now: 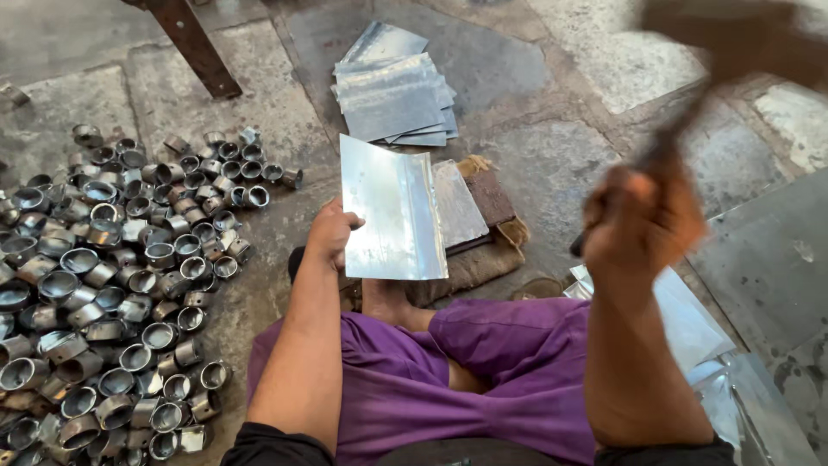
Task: The person sits on the floor and repeatedly hammers a rectangular metal sheet placed on a small anvil. They hold the sheet with one hand and strike it with a hammer in the other hand, occasionally adjusting the sheet's position.
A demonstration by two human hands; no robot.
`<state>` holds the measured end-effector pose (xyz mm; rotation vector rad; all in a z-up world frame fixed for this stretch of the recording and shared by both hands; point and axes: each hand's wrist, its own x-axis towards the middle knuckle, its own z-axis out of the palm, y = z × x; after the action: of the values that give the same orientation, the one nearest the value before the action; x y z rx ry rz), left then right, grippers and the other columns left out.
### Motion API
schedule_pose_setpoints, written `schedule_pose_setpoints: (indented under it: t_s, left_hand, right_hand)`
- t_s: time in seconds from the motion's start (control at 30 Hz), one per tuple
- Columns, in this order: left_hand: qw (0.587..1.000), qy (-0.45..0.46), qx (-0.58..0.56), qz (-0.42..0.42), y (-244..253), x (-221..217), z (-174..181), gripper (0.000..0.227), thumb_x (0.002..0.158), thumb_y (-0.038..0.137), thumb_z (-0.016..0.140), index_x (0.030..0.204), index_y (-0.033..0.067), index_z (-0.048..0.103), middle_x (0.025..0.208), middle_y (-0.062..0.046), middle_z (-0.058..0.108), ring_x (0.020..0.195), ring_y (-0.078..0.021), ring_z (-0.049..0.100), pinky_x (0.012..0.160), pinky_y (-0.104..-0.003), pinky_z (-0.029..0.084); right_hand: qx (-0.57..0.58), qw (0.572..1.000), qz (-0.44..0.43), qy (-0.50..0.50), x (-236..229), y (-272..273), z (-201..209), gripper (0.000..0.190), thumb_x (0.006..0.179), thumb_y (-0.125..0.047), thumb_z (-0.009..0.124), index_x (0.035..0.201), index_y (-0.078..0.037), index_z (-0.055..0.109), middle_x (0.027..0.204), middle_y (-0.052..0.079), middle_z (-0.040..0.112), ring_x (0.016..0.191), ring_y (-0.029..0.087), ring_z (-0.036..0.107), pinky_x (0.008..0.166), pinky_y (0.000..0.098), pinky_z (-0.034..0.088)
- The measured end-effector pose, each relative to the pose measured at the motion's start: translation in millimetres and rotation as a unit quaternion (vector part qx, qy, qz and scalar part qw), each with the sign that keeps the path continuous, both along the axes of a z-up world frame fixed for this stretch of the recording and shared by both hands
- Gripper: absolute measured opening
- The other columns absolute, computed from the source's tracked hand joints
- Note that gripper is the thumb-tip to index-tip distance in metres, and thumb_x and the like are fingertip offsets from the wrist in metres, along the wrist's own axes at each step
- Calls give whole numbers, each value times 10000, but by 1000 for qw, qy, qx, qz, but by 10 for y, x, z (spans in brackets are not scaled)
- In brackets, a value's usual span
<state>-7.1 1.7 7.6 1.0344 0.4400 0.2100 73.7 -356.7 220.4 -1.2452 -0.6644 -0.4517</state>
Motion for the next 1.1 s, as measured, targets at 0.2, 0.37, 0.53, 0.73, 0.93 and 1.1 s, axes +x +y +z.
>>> schedule_pose_setpoints:
  t_s: [0.2, 0.37, 0.53, 0.73, 0.93, 1.1]
  left_hand:
    - [999, -6, 49, -10, 17, -11, 58, 560, 798, -146, 518, 1347, -54, 581, 1152, -186, 700, 966, -267, 694, 832, -383, 578]
    - [999, -35, 8, 20, 5, 12, -75, 639, 766, -145, 492, 1384, -14, 590, 1168, -153, 706, 972, -241, 682, 841, -339, 561]
    - [993, -22, -50, 109, 6, 51, -34, 617, 743, -144, 450, 1329, 6, 572, 1132, -150, 714, 963, -272, 720, 834, -376, 599]
    - [989, -56, -44, 133, -10, 46, 95, 540, 784, -154, 459, 1302, -71, 585, 1150, -199, 696, 994, -306, 710, 857, -393, 599]
    - [989, 7, -33, 144, -54, 12, 237, 514, 816, -134, 458, 1306, -48, 588, 1140, -201, 693, 986, -319, 702, 823, -402, 590]
    - [988, -14, -41, 148, -21, 34, 128, 538, 797, -149, 455, 1305, -32, 588, 1136, -177, 682, 972, -291, 685, 839, -395, 592]
  right_hand:
    - [-296, 952, -82, -10, -162, 186, -1388, 445, 1019, -274, 708, 1395, -55, 614, 922, 149, 669, 804, 225, 625, 694, 318, 489]
    - [-470, 880, -36, 61, -100, 352, -1559, 382, 979, -195, 729, 1334, -65, 673, 976, 192, 730, 887, 236, 686, 776, 349, 532]
    - [-376, 920, -49, 98, -273, 253, -638, 413, 1009, -241, 688, 1380, -66, 644, 802, 114, 717, 672, 136, 622, 621, 308, 503]
    - [-28, 999, 8, -39, -441, -37, -389, 467, 1091, -315, 617, 1481, -61, 576, 894, 45, 661, 624, 67, 572, 562, 194, 449]
    - [-449, 891, -58, -24, -341, 270, -1302, 277, 1048, -233, 626, 1228, -43, 715, 937, 168, 702, 831, 322, 739, 699, 368, 534]
    - [-400, 908, -77, 98, -260, 225, -861, 270, 1034, -248, 662, 1179, -23, 700, 887, 129, 743, 745, 236, 692, 669, 364, 537]
